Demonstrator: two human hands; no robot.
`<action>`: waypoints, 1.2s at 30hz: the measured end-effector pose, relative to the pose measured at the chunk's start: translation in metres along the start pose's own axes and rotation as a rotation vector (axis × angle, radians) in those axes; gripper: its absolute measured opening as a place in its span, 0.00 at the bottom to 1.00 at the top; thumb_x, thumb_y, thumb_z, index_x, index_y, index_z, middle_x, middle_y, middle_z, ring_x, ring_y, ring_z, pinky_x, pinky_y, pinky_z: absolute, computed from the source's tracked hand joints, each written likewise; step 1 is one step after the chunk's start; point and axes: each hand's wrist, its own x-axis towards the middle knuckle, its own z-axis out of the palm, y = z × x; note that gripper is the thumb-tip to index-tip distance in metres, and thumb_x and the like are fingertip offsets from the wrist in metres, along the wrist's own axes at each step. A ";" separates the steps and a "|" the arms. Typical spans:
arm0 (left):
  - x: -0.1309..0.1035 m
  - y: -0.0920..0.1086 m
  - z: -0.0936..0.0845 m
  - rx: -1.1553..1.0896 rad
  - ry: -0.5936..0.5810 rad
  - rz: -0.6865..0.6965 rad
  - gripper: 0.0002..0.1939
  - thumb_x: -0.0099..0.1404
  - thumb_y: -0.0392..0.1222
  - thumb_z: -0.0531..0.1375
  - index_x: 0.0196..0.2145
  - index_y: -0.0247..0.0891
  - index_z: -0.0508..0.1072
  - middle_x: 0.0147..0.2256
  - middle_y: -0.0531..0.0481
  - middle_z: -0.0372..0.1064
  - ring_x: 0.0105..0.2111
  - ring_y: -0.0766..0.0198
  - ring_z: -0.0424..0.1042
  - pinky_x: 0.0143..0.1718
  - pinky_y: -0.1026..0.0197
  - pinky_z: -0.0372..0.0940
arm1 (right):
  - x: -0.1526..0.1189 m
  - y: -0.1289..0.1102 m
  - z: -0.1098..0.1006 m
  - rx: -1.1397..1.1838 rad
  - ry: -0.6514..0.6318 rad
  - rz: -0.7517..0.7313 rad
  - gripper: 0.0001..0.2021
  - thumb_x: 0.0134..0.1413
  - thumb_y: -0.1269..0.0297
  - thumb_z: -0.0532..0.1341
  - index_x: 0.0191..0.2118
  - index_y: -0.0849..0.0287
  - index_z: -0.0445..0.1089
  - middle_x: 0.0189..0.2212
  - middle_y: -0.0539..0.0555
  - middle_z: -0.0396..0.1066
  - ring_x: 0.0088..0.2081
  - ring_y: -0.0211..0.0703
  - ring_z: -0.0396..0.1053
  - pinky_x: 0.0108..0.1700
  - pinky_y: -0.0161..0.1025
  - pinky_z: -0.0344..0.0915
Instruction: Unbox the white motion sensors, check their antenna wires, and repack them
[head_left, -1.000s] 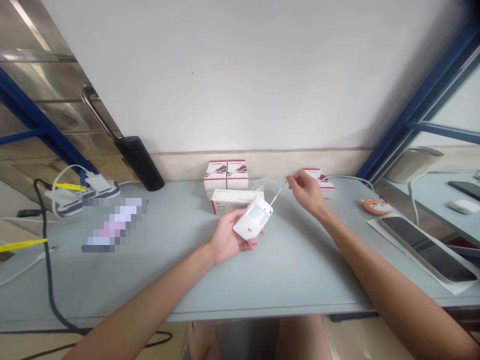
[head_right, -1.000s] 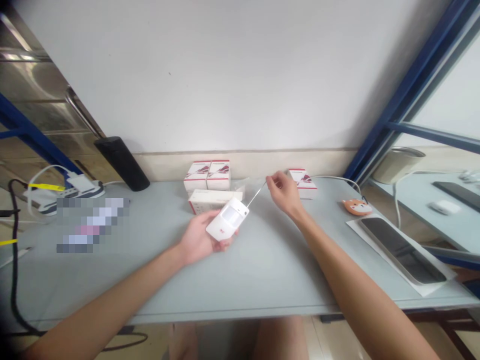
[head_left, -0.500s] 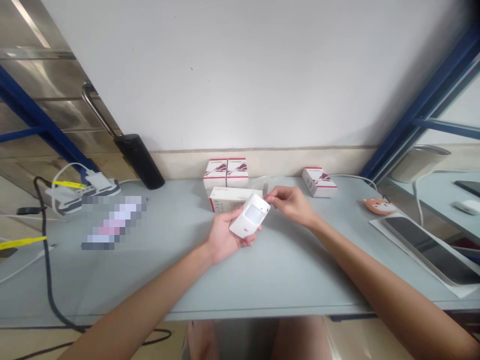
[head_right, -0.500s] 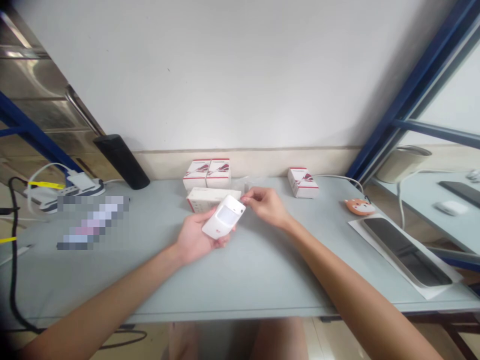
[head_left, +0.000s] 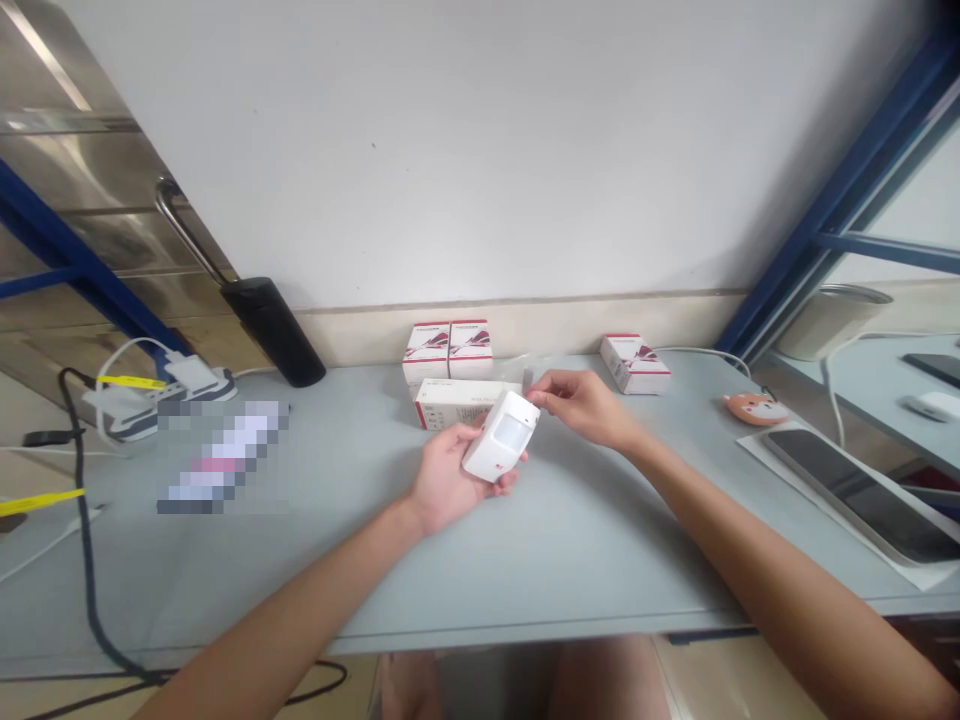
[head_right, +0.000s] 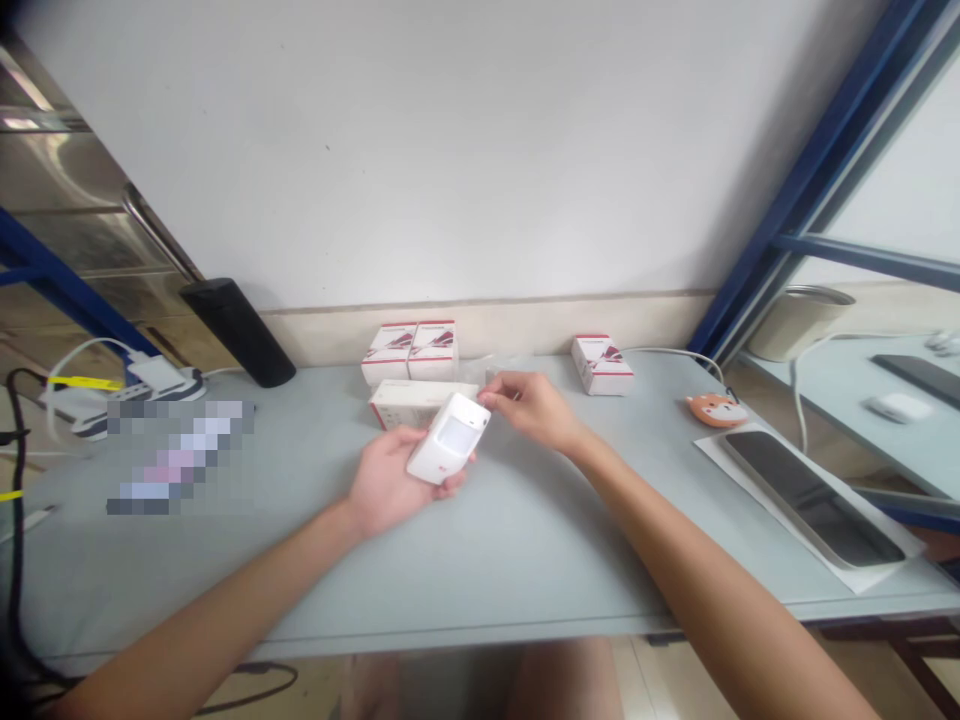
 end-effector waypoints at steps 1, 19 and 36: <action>0.000 0.000 -0.001 0.003 0.003 0.000 0.22 0.66 0.46 0.57 0.53 0.31 0.72 0.39 0.34 0.75 0.28 0.57 0.70 0.32 0.57 0.59 | 0.000 0.001 0.001 0.003 0.000 0.005 0.12 0.60 0.55 0.63 0.32 0.57 0.78 0.27 0.50 0.75 0.30 0.40 0.65 0.35 0.39 0.60; -0.002 0.000 0.001 0.074 0.009 0.021 0.22 0.69 0.49 0.57 0.56 0.35 0.70 0.38 0.37 0.75 0.27 0.58 0.70 0.31 0.58 0.56 | 0.000 0.005 -0.016 0.120 -0.088 -0.019 0.18 0.65 0.44 0.62 0.40 0.55 0.79 0.39 0.55 0.79 0.38 0.46 0.72 0.43 0.43 0.68; -0.004 0.010 0.006 0.030 0.027 0.093 0.19 0.68 0.47 0.57 0.51 0.32 0.73 0.37 0.37 0.75 0.25 0.59 0.68 0.29 0.58 0.57 | 0.019 0.068 -0.018 -0.615 0.501 0.043 0.08 0.66 0.57 0.61 0.40 0.51 0.77 0.50 0.57 0.71 0.38 0.48 0.71 0.38 0.45 0.65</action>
